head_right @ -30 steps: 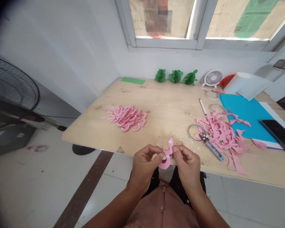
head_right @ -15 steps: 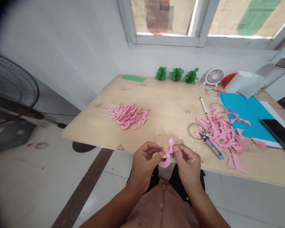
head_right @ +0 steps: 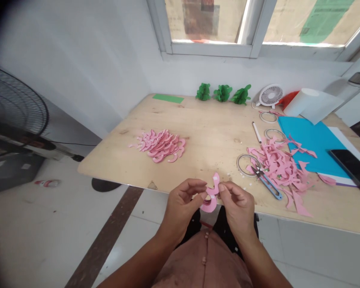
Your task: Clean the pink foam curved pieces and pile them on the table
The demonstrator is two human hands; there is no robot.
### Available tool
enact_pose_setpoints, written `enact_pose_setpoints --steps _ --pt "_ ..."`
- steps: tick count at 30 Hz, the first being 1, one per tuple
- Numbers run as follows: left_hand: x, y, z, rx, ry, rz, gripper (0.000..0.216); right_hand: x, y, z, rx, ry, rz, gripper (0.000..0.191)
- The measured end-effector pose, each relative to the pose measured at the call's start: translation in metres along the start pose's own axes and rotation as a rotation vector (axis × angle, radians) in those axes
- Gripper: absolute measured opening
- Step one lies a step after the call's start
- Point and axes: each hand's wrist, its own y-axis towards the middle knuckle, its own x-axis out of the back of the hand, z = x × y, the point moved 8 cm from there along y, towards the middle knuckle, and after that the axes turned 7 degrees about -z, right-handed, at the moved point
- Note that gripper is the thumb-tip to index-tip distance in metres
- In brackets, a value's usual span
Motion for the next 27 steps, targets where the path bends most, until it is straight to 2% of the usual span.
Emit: enact_pose_setpoints --steps 6,11,16,27 --pt "-0.002 0.001 -0.019 -0.127 0.210 0.176 0.023 -0.002 0.001 -0.008 -0.050 0.106 0.042 0.015" --pt "-0.008 0.001 -0.024 -0.090 0.183 0.309 0.020 -0.004 0.000 -0.012 -0.073 0.112 0.077 0.017" --pt "-0.007 0.003 -0.019 -0.008 0.179 0.335 0.016 -0.007 -0.001 -0.012 -0.096 0.133 0.107 0.016" --pt "-0.005 0.006 -0.024 -0.075 0.265 0.316 0.014 -0.010 -0.002 -0.009 -0.116 0.161 0.134 0.014"
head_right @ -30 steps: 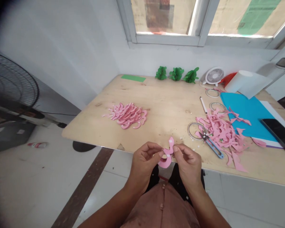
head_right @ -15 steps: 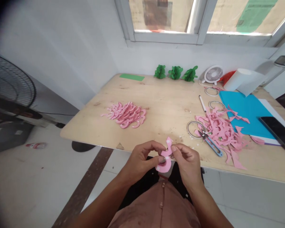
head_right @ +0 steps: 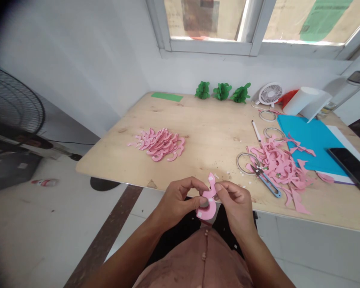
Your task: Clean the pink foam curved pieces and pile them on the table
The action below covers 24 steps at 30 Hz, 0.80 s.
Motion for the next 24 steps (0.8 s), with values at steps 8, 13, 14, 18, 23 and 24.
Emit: enact_pose_setpoints --steps 8,13,14,18,23,24 --pt "-0.0002 0.0014 0.0006 -0.035 0.049 0.019 0.015 0.0017 0.0012 -0.0004 0.013 -0.010 -0.014 0.012" --pt "-0.0003 0.0017 -0.0030 -0.064 0.054 0.026 0.017 0.0006 0.0008 0.0015 0.021 0.000 -0.007 0.011" --pt "-0.0002 0.0016 -0.0035 -0.066 0.054 0.025 0.017 0.0003 0.0007 0.0021 0.023 0.001 -0.006 0.011" --pt "-0.0001 0.0013 -0.0034 -0.062 0.063 0.020 0.017 -0.0001 0.0006 0.0040 0.035 -0.014 -0.006 0.012" --pt "0.0000 0.0009 0.0002 -0.050 0.058 0.014 0.017 0.0024 0.0005 0.0026 0.044 -0.027 -0.025 0.011" --pt "-0.0001 0.0008 0.0010 -0.048 0.058 0.016 0.017 0.0026 0.0003 0.0023 0.046 -0.030 -0.026 0.012"
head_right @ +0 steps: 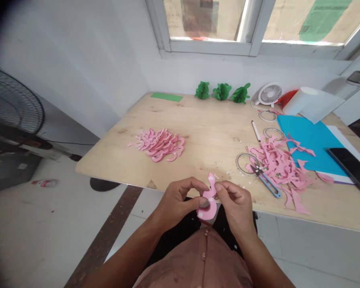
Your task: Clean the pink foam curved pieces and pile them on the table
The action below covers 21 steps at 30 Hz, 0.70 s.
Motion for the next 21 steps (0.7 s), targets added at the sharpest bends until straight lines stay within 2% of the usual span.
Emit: enact_pose_setpoints --steps 21 --pt "-0.0002 0.0004 -0.0002 -0.043 0.075 0.006 0.018 -0.0007 -0.0030 0.0056 0.012 -0.072 0.009 0.013"
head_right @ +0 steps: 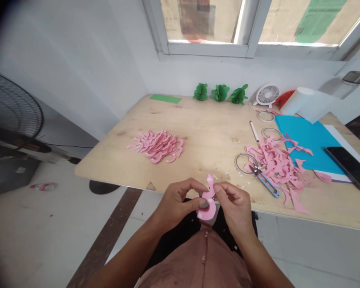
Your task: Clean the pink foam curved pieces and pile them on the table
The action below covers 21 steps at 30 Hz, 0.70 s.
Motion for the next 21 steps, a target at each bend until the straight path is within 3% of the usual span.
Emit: enact_pose_setpoints --steps 12,21 --pt "0.005 -0.004 -0.003 0.066 -0.072 0.009 0.025 -0.001 -0.002 0.006 0.059 -0.118 0.017 0.023" --pt "-0.001 0.009 -0.006 0.105 -0.074 -0.150 0.015 -0.004 -0.006 0.012 0.115 -0.148 0.050 0.025"
